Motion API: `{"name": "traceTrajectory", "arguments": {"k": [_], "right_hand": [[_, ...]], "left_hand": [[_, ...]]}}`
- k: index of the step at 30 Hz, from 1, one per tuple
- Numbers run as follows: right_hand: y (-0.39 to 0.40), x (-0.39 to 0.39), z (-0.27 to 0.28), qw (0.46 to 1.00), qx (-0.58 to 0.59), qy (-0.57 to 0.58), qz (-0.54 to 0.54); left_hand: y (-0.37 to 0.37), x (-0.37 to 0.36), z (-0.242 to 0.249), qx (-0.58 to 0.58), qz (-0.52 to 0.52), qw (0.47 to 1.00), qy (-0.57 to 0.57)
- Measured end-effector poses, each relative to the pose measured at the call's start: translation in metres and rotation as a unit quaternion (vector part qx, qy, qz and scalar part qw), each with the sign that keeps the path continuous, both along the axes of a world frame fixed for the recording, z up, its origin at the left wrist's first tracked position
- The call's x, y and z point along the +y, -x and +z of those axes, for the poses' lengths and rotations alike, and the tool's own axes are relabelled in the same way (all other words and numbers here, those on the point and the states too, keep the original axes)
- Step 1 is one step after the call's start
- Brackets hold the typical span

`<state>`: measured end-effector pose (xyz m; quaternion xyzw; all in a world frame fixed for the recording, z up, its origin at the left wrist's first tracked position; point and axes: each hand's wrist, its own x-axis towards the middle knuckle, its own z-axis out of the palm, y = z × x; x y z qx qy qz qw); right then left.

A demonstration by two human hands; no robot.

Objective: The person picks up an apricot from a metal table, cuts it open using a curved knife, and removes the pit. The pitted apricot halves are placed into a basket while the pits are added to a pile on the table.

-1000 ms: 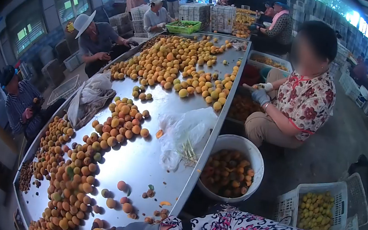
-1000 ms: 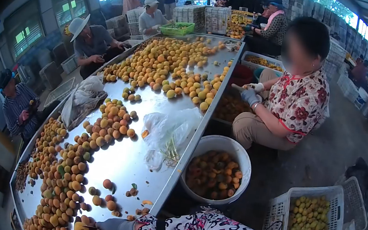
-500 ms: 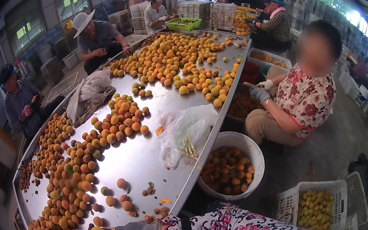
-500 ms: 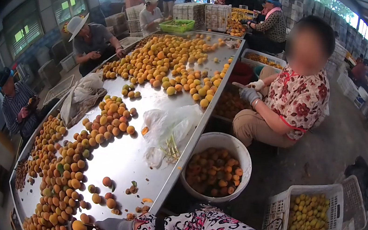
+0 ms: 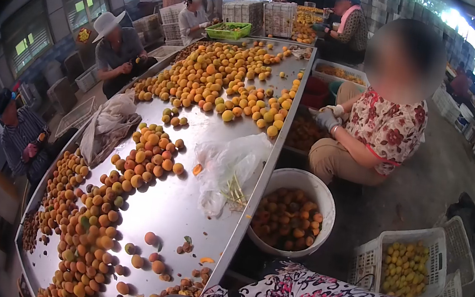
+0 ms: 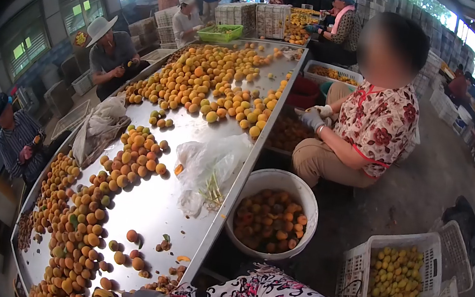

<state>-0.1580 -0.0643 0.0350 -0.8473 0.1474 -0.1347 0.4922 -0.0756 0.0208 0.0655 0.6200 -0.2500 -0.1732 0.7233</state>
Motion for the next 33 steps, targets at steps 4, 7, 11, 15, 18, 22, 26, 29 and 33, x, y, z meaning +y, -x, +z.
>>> {"name": "traceTrajectory", "arguments": {"k": [4, 7, 11, 15, 18, 22, 26, 29, 33], "right_hand": [[0.008, 0.006, 0.02, 0.998, -0.021, 0.034, -0.041], [0.007, 0.005, 0.02, 0.998, 0.019, 0.034, -0.042], [0.013, 0.001, 0.032, 0.998, 0.035, 0.045, -0.007], [0.004, 0.017, 0.016, 0.998, -0.011, -0.053, -0.035], [-0.009, 0.028, -0.009, 0.984, -0.057, -0.16, -0.048], [-0.003, 0.022, 0.003, 0.986, -0.014, -0.168, -0.008], [-0.007, 0.001, -0.008, 0.988, 0.031, -0.111, 0.107], [-0.007, -0.014, 0.002, 0.985, -0.055, -0.161, -0.035], [-0.022, -0.021, 0.002, 0.95, -0.027, -0.303, -0.072]], "left_hand": [[0.005, -0.003, -0.002, 0.245, -0.034, 0.967, 0.061], [0.009, -0.01, 0.004, 0.221, 0.023, 0.974, 0.045], [-0.001, -0.004, -0.005, 0.203, 0.003, 0.978, 0.041], [0.017, -0.007, 0.016, 0.285, 0.029, 0.956, 0.059], [0.025, -0.01, 0.027, 0.273, 0.036, 0.96, 0.046], [0.022, -0.007, 0.025, 0.244, 0.068, 0.967, 0.033], [-0.018, 0.006, -0.002, 0.172, 0.129, 0.976, 0.045], [-0.023, 0.022, -0.031, -0.181, 0.023, 0.983, -0.032], [0.037, -0.002, -0.001, -0.307, 0.021, 0.927, -0.212]]}}
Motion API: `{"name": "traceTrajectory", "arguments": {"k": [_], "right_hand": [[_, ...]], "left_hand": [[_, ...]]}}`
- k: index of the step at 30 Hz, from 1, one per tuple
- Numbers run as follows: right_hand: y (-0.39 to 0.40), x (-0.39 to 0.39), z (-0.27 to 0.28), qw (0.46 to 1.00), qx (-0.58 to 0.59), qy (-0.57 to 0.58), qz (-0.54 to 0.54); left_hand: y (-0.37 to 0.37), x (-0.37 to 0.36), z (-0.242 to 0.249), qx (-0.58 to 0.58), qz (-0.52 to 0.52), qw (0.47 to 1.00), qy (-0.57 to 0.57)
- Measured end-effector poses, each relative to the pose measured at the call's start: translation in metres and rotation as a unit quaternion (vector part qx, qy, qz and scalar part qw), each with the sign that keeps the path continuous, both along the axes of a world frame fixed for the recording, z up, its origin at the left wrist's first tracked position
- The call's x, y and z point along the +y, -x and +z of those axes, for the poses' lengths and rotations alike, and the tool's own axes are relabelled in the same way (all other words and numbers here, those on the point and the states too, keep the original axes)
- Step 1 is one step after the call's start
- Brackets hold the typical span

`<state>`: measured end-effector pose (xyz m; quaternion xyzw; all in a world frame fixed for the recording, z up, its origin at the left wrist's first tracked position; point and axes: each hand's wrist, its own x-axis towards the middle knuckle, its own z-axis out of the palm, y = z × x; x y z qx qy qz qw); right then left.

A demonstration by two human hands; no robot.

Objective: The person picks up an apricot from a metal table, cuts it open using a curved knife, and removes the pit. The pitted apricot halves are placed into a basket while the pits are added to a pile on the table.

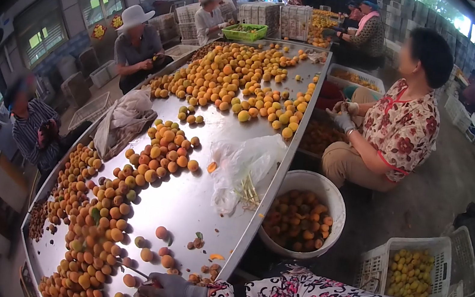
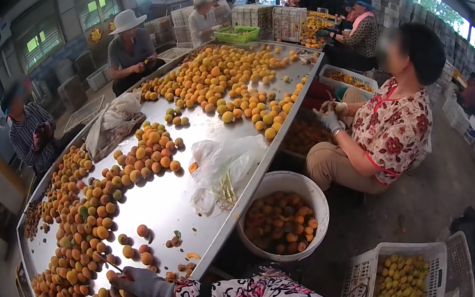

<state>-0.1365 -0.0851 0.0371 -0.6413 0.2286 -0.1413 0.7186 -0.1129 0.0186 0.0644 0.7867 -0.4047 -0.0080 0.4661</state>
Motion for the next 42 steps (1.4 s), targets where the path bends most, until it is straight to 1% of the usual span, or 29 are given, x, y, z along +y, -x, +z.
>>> {"name": "traceTrajectory", "arguments": {"k": [3, 6, 10, 12, 13, 15, 16, 17, 18, 21, 22, 23, 24, 25, 26, 27, 28, 29, 30, 32, 33, 34, 35, 36, 37, 38, 39, 40, 42], "right_hand": [[-0.007, 0.005, -0.007, 0.997, -0.001, -0.058, -0.047], [0.003, -0.001, 0.009, 0.999, 0.0, -0.012, -0.048], [0.002, 0.003, 0.014, 0.995, -0.028, -0.006, -0.094], [0.007, 0.006, 0.022, 0.984, -0.077, 0.062, -0.149], [0.006, 0.008, 0.021, 0.984, -0.076, 0.062, -0.148], [0.005, 0.011, 0.02, 0.954, -0.108, 0.181, -0.215], [0.005, 0.012, 0.02, 0.954, -0.108, 0.179, -0.215], [0.005, 0.011, 0.019, 0.93, -0.153, 0.248, -0.222], [0.007, 0.009, 0.02, 0.9, -0.198, 0.314, -0.228], [0.009, 0.007, 0.019, 0.841, -0.227, 0.441, -0.218], [0.007, 0.006, 0.015, 0.836, -0.231, 0.443, -0.229], [0.007, 0.006, 0.014, 0.835, -0.234, 0.438, -0.239], [0.007, 0.01, 0.022, 0.816, -0.234, 0.424, -0.315], [0.006, 0.002, 0.009, 0.873, -0.243, 0.354, -0.232], [0.007, -0.002, 0.008, 0.932, -0.234, 0.209, -0.183], [0.007, -0.004, 0.012, 0.978, -0.135, 0.018, -0.161], [0.004, -0.012, 0.002, 0.976, -0.153, -0.095, -0.123], [0.011, -0.016, 0.016, 0.951, -0.161, -0.254, -0.077], [0.029, -0.022, 0.045, 0.949, -0.125, -0.288, 0.024], [0.024, -0.019, 0.015, 0.968, -0.043, -0.219, 0.115], [0.023, -0.015, 0.011, 0.984, -0.047, -0.042, 0.168], [0.023, -0.011, 0.009, 0.966, -0.052, 0.138, 0.212], [0.025, -0.008, 0.007, 0.947, 0.021, 0.166, 0.274], [0.025, -0.006, 0.013, 0.947, 0.02, 0.162, 0.277], [0.025, -0.007, 0.018, 0.942, 0.042, 0.184, 0.279], [0.024, -0.011, 0.019, 0.936, 0.065, 0.206, 0.279], [0.024, -0.016, 0.015, 0.962, -0.034, 0.16, 0.217], [0.022, -0.016, 0.029, 0.984, 0.026, -0.058, 0.166], [0.023, -0.029, 0.045, 0.991, -0.012, -0.117, 0.063]], "left_hand": [[0.007, -0.007, 0.016, 0.039, 0.026, 0.999, -0.018], [0.005, -0.006, 0.016, -0.021, 0.045, 0.997, -0.058], [0.001, -0.006, 0.001, -0.006, 0.062, 0.998, -0.025], [0.0, -0.008, -0.003, 0.121, 0.017, 0.992, 0.024], [0.0, -0.009, -0.005, 0.184, -0.005, 0.982, 0.05], [-0.001, -0.011, -0.007, 0.306, -0.049, 0.946, 0.1], [-0.001, -0.012, -0.007, 0.364, -0.071, 0.921, 0.122], [-0.002, -0.014, -0.009, 0.421, -0.093, 0.891, 0.145], [-0.003, -0.014, -0.01, 0.475, -0.114, 0.857, 0.167], [-0.007, -0.014, -0.016, 0.615, -0.134, 0.743, 0.226], [-0.009, -0.012, -0.021, 0.653, -0.122, 0.704, 0.25], [-0.018, -0.001, -0.043, 0.598, -0.099, 0.766, 0.214], [-0.019, -0.001, -0.038, 0.656, -0.068, 0.716, 0.228], [-0.014, -0.003, -0.032, 0.541, -0.02, 0.825, 0.162], [-0.014, -0.01, -0.009, 0.688, 0.102, 0.7, 0.162], [-0.021, 0.005, -0.032, 0.694, -0.061, 0.678, 0.234], [-0.031, 0.0, -0.038, 0.802, -0.141, 0.511, 0.274], [-0.033, -0.001, -0.038, 0.79, -0.106, 0.537, 0.275], [-0.034, 0.0, -0.038, 0.777, -0.077, 0.561, 0.275], [-0.049, 0.013, -0.048, 0.756, -0.132, 0.588, 0.256], [-0.055, 0.02, -0.047, 0.757, 0.003, 0.607, 0.243], [-0.058, 0.023, -0.047, 0.736, -0.103, 0.618, 0.256], [-0.066, 0.03, -0.056, 0.727, -0.143, 0.621, 0.254], [-0.069, 0.03, -0.051, 0.718, -0.182, 0.623, 0.249], [-0.065, 0.029, -0.047, 0.72, -0.177, 0.624, 0.247], [-0.057, 0.025, -0.043, 0.724, -0.075, 0.634, 0.26], [-0.05, 0.02, -0.036, 0.721, 0.028, 0.638, 0.271], [-0.057, 0.027, -0.041, 0.744, -0.156, 0.589, 0.272], [-0.054, 0.025, -0.044, 0.778, -0.226, 0.524, 0.263]]}}
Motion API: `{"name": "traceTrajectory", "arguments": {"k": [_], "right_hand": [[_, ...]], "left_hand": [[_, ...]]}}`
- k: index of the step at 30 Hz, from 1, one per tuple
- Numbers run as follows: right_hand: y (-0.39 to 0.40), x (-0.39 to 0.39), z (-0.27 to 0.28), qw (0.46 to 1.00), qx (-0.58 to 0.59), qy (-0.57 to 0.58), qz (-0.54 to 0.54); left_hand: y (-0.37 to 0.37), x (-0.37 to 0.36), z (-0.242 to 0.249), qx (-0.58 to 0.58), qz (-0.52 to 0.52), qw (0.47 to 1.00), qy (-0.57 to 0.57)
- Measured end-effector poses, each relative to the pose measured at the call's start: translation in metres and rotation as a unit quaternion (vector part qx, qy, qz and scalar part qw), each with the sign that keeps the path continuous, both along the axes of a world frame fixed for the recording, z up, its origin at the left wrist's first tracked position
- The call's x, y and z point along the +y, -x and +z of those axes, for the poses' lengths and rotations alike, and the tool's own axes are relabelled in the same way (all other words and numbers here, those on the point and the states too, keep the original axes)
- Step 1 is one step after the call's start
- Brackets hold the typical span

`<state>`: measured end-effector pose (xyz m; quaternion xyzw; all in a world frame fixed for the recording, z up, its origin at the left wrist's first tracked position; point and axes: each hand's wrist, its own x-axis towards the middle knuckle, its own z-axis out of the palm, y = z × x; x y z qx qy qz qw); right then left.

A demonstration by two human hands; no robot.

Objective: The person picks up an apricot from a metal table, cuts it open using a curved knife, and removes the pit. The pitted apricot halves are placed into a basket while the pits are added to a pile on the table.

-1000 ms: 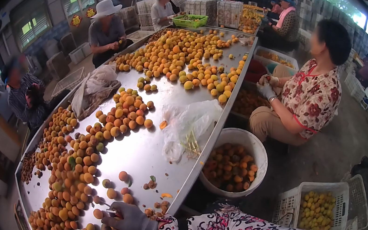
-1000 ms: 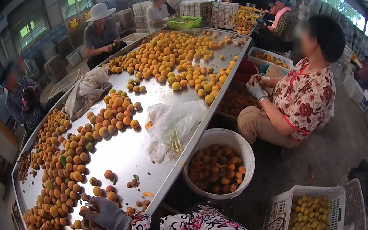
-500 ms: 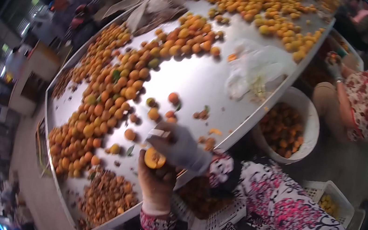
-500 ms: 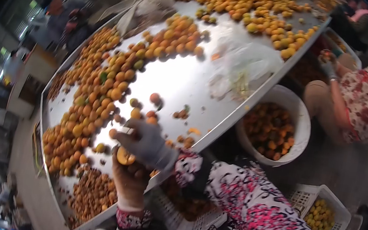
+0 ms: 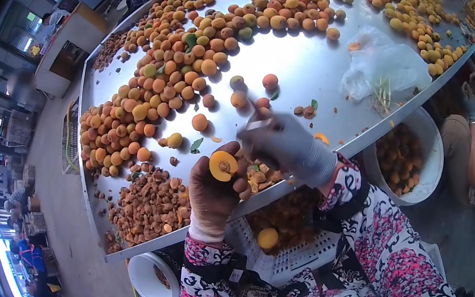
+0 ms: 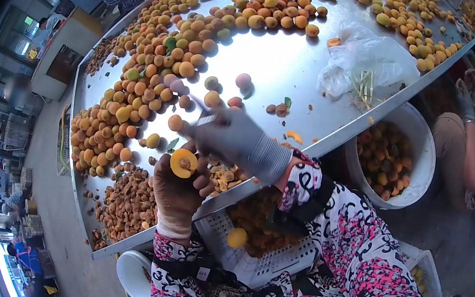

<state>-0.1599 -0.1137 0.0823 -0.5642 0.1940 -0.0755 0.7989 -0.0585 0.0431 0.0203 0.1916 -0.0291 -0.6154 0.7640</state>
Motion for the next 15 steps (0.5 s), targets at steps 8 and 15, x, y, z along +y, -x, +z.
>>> {"name": "traceTrajectory", "arguments": {"k": [8, 15], "right_hand": [[-0.004, -0.002, 0.0, 0.965, -0.175, -0.145, -0.129], [-0.007, 0.015, 0.0, 0.957, -0.208, -0.018, -0.201]], "left_hand": [[0.025, -0.015, -0.003, -0.048, -0.013, 0.994, -0.1], [0.034, -0.029, 0.005, -0.039, 0.015, 0.982, -0.184]]}}
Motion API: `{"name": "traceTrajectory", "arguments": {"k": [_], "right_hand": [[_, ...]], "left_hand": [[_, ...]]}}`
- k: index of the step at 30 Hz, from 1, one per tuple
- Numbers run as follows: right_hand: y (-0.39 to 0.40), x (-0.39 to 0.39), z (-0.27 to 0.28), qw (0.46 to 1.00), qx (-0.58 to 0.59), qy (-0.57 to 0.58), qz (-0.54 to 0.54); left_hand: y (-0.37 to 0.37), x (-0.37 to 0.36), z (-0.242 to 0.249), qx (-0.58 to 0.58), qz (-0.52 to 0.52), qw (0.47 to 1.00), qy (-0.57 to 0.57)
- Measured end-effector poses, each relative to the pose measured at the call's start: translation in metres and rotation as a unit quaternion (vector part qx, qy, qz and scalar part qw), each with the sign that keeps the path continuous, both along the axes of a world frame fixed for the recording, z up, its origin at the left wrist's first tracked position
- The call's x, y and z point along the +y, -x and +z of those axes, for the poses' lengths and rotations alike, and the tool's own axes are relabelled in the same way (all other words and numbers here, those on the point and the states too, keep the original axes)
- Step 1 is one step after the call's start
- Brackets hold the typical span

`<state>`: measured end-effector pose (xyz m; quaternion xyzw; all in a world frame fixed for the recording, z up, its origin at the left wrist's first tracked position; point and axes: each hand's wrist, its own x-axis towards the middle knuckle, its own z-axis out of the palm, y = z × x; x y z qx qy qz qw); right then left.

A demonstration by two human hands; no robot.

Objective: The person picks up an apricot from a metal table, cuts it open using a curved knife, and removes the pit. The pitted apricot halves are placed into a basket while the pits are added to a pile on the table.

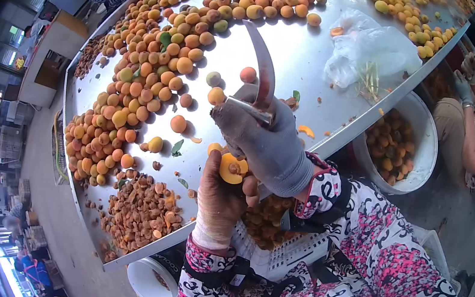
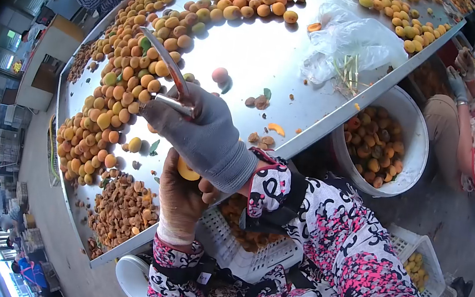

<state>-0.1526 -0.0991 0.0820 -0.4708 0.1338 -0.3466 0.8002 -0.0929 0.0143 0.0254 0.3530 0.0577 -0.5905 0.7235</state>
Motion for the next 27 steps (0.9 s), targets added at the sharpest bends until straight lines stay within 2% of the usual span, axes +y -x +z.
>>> {"name": "traceTrajectory", "arguments": {"k": [2, 4, 6, 7, 9, 10, 12, 13, 17, 19, 20, 21, 22, 23, 26, 27], "right_hand": [[0.002, 0.004, 0.0, 1.0, -0.004, -0.019, 0.02], [0.003, 0.004, 0.003, 0.998, -0.009, -0.037, 0.039], [0.003, 0.001, 0.005, 0.996, 0.073, -0.028, 0.053], [0.003, 0.002, 0.004, 0.996, 0.073, -0.029, 0.053], [0.001, 0.006, -0.001, 0.998, -0.019, -0.055, 0.009], [0.001, 0.007, -0.003, 0.998, -0.019, -0.055, 0.008], [-0.001, 0.009, -0.007, 0.994, 0.018, 0.107, -0.016], [-0.002, 0.01, -0.008, 0.994, 0.017, 0.106, -0.017], [-0.005, 0.011, -0.016, 0.987, -0.015, 0.159, -0.026], [-0.013, 0.009, -0.025, 0.98, -0.024, 0.194, -0.05], [-0.02, 0.003, -0.031, 0.972, -0.053, 0.197, -0.112], [-0.026, -0.002, -0.035, 0.961, -0.083, 0.199, -0.173], [-0.01, -0.012, -0.022, 0.978, -0.104, -0.164, 0.071], [-0.011, -0.017, -0.01, 0.973, -0.034, -0.221, 0.063], [-0.012, -0.02, -0.019, 0.962, -0.091, -0.244, 0.085], [-0.012, -0.02, -0.018, 0.95, -0.102, -0.285, 0.083]], "left_hand": [[-0.002, 0.0, -0.002, -0.002, 0.014, 1.0, -0.023], [-0.004, 0.001, -0.009, 0.066, 0.005, 0.996, 0.066], [-0.002, 0.002, -0.008, 0.062, 0.021, 0.997, 0.049], [0.0, 0.001, -0.006, 0.058, 0.037, 0.997, 0.032], [0.003, -0.001, -0.006, 0.05, 0.031, 0.998, 0.035], [0.004, -0.003, -0.005, 0.041, 0.025, 0.998, 0.038], [0.01, -0.01, -0.001, 0.037, 0.051, 0.997, 0.043], [0.011, -0.011, 0.001, 0.033, 0.078, 0.995, 0.048], [0.01, -0.007, -0.01, 0.006, 0.056, 0.996, 0.074], [0.01, -0.004, -0.003, 0.019, 0.058, 0.998, 0.002], [0.008, -0.003, -0.002, 0.018, 0.059, 0.998, 0.003], [0.006, -0.001, -0.002, 0.035, 0.03, 0.997, 0.055], [0.004, 0.001, -0.001, 0.052, -0.001, 0.993, 0.105], [0.004, 0.001, -0.002, 0.051, 0.0, 0.993, 0.105], [0.005, 0.001, -0.002, 0.098, 0.004, 0.986, 0.138], [0.005, 0.002, 0.0, 0.1, -0.001, 0.984, 0.146]]}}
